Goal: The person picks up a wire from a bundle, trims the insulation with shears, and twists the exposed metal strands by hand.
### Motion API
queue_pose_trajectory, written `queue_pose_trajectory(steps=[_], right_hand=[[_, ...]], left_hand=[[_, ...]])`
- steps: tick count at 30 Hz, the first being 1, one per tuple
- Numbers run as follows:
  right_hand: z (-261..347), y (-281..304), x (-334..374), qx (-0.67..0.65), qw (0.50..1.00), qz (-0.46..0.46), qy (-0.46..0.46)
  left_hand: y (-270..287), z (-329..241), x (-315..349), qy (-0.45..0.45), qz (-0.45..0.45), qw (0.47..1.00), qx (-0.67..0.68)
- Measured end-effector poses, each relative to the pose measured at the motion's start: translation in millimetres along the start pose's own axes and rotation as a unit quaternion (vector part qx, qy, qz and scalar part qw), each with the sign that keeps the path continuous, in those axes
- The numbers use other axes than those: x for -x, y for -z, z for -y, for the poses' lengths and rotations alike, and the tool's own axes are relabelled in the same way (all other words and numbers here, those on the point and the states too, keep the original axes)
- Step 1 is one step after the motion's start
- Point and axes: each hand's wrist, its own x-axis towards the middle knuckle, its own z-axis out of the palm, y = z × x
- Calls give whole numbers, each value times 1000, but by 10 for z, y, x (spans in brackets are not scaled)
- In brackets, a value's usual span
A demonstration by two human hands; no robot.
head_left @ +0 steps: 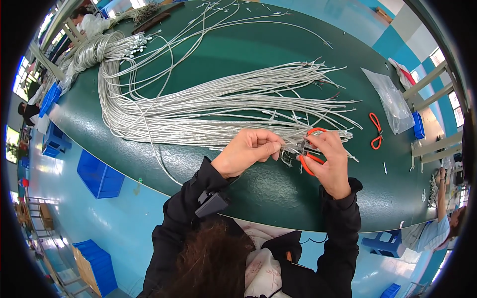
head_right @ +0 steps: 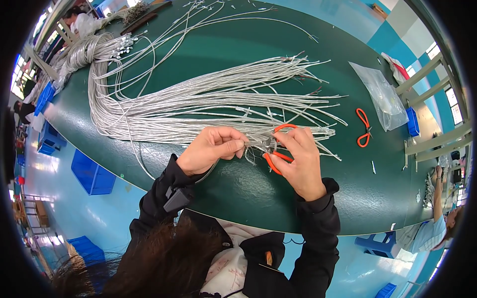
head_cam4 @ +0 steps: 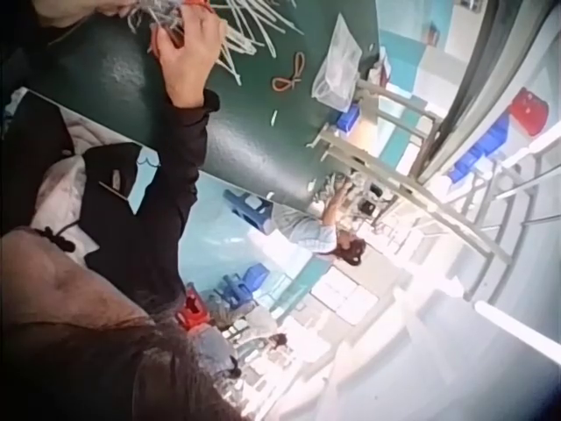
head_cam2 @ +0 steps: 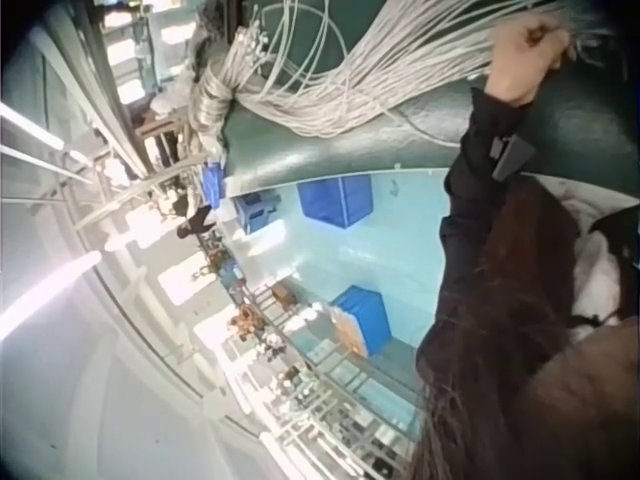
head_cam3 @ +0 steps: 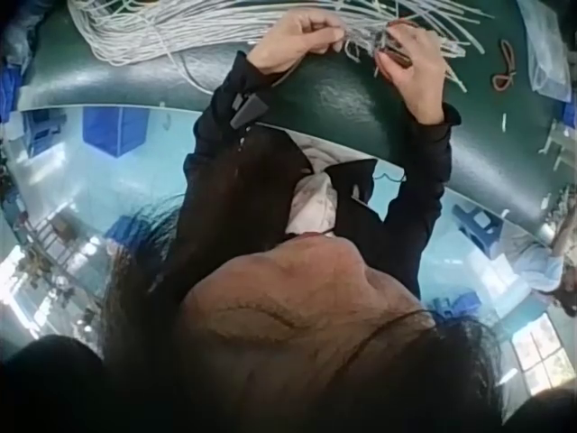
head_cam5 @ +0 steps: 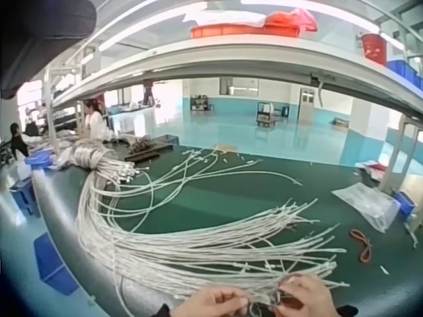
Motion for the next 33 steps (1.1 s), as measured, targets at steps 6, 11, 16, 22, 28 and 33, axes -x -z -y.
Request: queue_pose_trajectory(steps=[6, 11, 16, 22, 28, 33], right_hand=[[56, 31, -9, 88, 995, -36, 44], [80, 37, -10, 127, 989, -51, 59], [97, 54, -13, 154, 983, -58, 80], [130, 55, 2, 187, 975, -60, 100], [118, 17, 22, 177, 978, -63, 92], [99, -16, 26, 85, 995, -49, 35]], left_hand=[[-10, 15, -7, -12, -25, 999, -45], [-5, 10, -10, -15, -41, 998, -39], [-10, -14, -4, -8, -41, 997, -58], [-19, -14, -1, -6, -46, 998, -52], [-40, 4, -11, -18, -60, 997, -48], [-20, 2, -16, -6, -52, 998, -29]])
